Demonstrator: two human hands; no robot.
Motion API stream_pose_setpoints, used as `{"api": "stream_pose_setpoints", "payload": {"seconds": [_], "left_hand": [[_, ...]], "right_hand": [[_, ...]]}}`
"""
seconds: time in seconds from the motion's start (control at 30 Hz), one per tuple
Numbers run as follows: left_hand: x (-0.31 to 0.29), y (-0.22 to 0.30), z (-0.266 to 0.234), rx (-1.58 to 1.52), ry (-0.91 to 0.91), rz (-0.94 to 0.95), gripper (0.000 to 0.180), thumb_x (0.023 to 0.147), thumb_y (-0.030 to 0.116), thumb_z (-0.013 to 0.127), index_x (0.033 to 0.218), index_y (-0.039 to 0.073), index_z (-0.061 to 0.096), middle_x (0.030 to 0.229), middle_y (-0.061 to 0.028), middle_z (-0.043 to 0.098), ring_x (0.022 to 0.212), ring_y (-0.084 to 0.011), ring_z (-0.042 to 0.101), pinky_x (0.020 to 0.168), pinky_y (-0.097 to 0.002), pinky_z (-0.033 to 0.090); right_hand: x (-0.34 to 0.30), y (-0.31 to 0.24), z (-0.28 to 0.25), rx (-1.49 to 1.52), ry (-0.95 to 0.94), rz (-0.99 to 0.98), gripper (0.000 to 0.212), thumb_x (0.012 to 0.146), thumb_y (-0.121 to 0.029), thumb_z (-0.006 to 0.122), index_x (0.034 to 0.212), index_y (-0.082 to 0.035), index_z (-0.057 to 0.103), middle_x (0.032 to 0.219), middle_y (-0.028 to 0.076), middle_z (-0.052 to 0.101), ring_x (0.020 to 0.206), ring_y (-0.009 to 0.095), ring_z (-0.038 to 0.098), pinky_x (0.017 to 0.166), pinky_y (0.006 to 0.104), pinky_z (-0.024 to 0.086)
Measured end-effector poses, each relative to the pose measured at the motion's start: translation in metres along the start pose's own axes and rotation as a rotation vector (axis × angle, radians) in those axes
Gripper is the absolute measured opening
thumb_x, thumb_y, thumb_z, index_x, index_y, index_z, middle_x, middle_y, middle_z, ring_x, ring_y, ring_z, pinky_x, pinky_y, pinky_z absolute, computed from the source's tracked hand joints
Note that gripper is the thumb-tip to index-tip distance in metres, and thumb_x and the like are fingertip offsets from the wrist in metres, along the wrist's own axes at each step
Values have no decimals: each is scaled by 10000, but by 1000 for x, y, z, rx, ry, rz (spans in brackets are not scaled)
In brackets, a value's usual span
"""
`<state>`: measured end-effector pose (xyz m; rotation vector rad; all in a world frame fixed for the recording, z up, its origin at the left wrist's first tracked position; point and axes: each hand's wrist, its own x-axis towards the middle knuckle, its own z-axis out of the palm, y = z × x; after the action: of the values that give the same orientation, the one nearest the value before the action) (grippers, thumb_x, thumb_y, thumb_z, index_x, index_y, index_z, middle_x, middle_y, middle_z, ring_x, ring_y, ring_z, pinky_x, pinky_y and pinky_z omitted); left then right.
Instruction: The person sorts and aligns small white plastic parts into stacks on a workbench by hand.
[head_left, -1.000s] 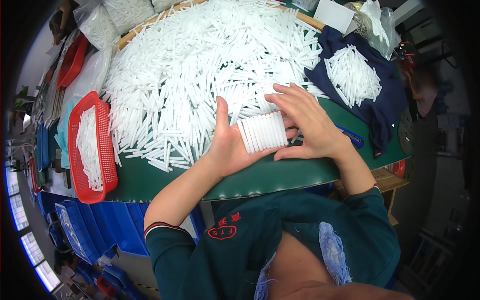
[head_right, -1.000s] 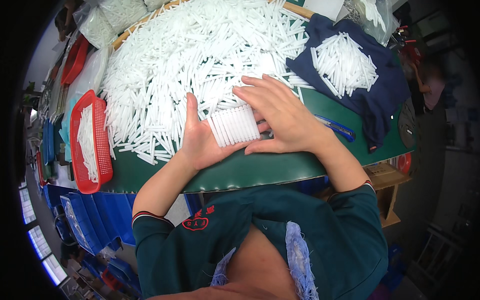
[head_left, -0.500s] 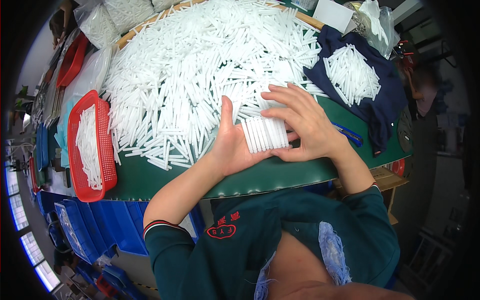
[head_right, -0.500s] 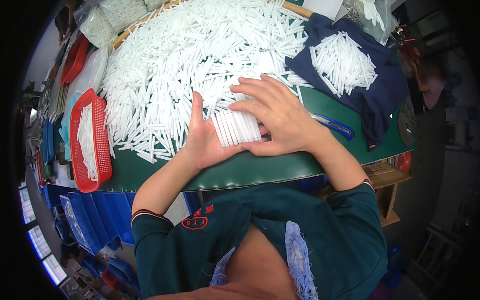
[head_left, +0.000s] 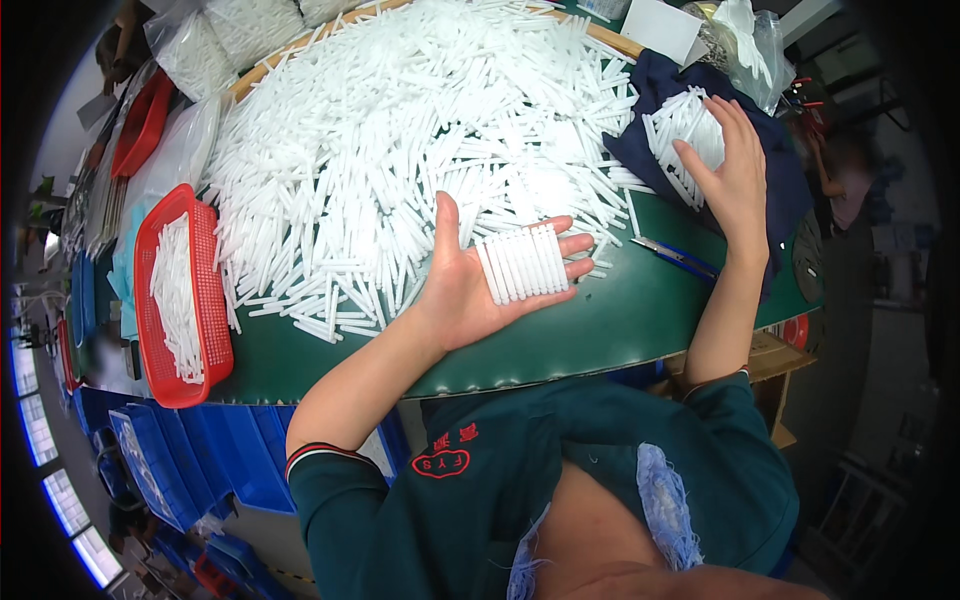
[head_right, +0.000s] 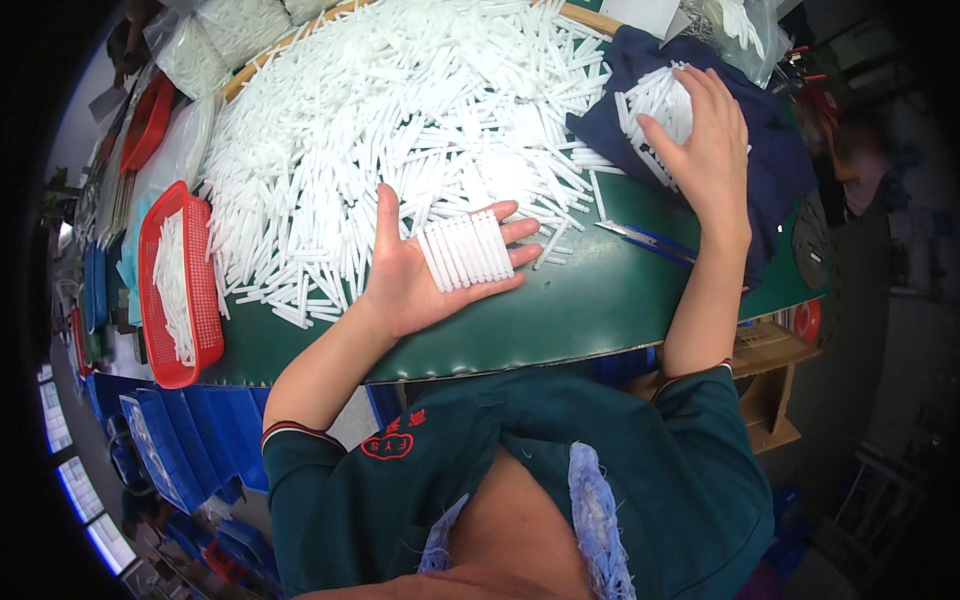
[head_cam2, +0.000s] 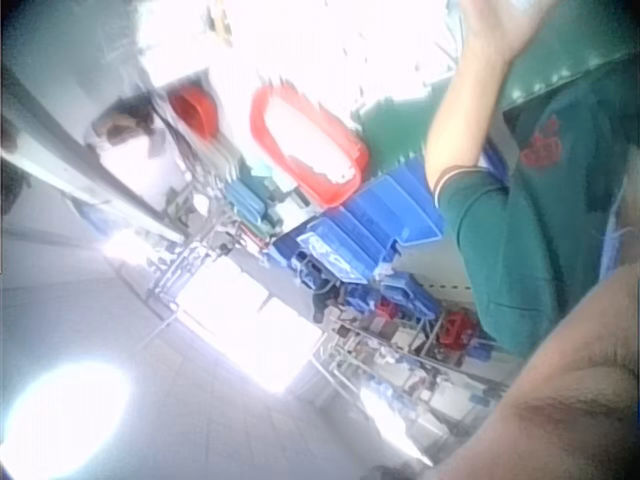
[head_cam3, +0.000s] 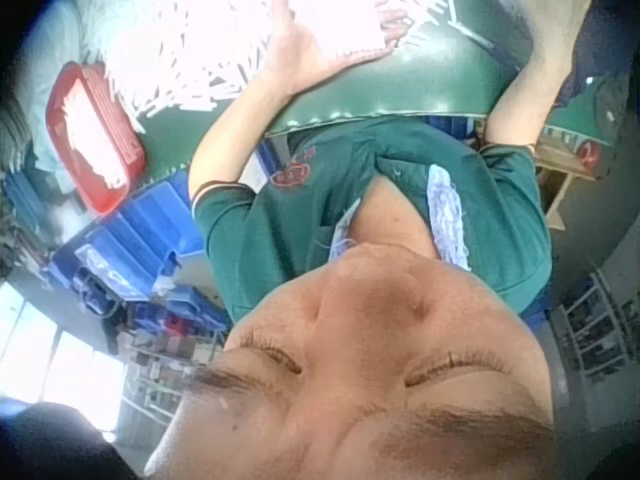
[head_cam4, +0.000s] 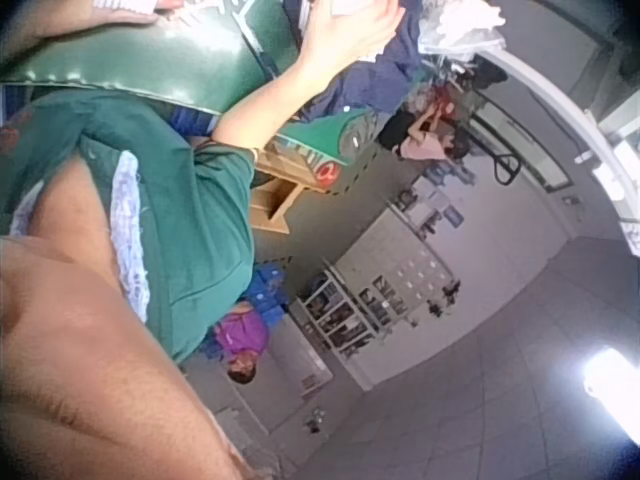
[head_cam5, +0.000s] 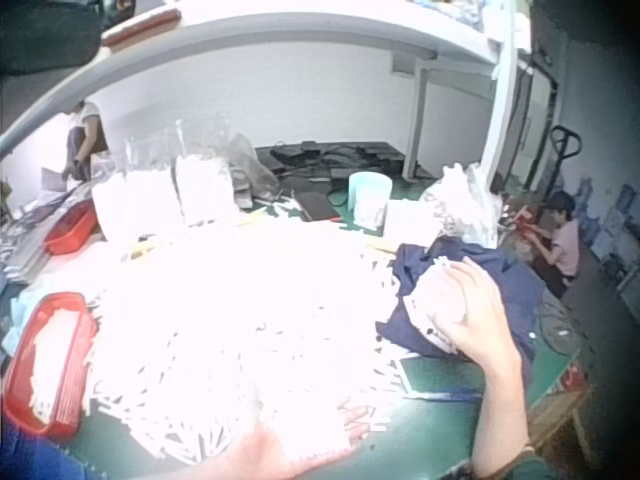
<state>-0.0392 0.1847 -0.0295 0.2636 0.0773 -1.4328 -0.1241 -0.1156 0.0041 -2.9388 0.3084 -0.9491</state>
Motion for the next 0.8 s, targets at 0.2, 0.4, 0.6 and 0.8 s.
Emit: {"api": "stream_pose_setpoints", "payload": {"seconds": [0.2,0.4,0.6,0.8], "left_hand": [[-1,1,-2,8,-4,2,1243,662,926,251,1460,-24,181,1491,-242,243,1371,-400,265,1108,-517,233],[-1,2,-2,22,-22,-8,1248,658,930,235,1461,-23,181,1486,-239,257,1368,-392,276,1105,-498,251],[-2,1,2,65,-8,2,1249,659,930,223,1461,-26,179,1484,-240,261,1365,-394,281,1104,-483,262],[-2,1,1,73,-16,12,1245,662,929,213,1461,-25,179,1485,-241,257,1365,-401,278,1104,-483,262]], "right_hand": [[-1,-12,9,114,38,124,590,801,-297,706,1295,-45,502,1308,152,521,1278,341,422,1043,423,331],[-1,-43,15,302,-16,-71,524,822,-199,693,1289,-44,514,1296,135,536,1277,322,430,1038,406,345],[-2,-46,18,378,-11,-59,487,829,-205,688,1263,-43,539,1284,113,553,1271,311,441,1036,401,349],[-3,-48,19,387,-25,-77,468,835,-198,684,1254,-42,547,1270,108,566,1260,309,454,1030,397,356]]}}
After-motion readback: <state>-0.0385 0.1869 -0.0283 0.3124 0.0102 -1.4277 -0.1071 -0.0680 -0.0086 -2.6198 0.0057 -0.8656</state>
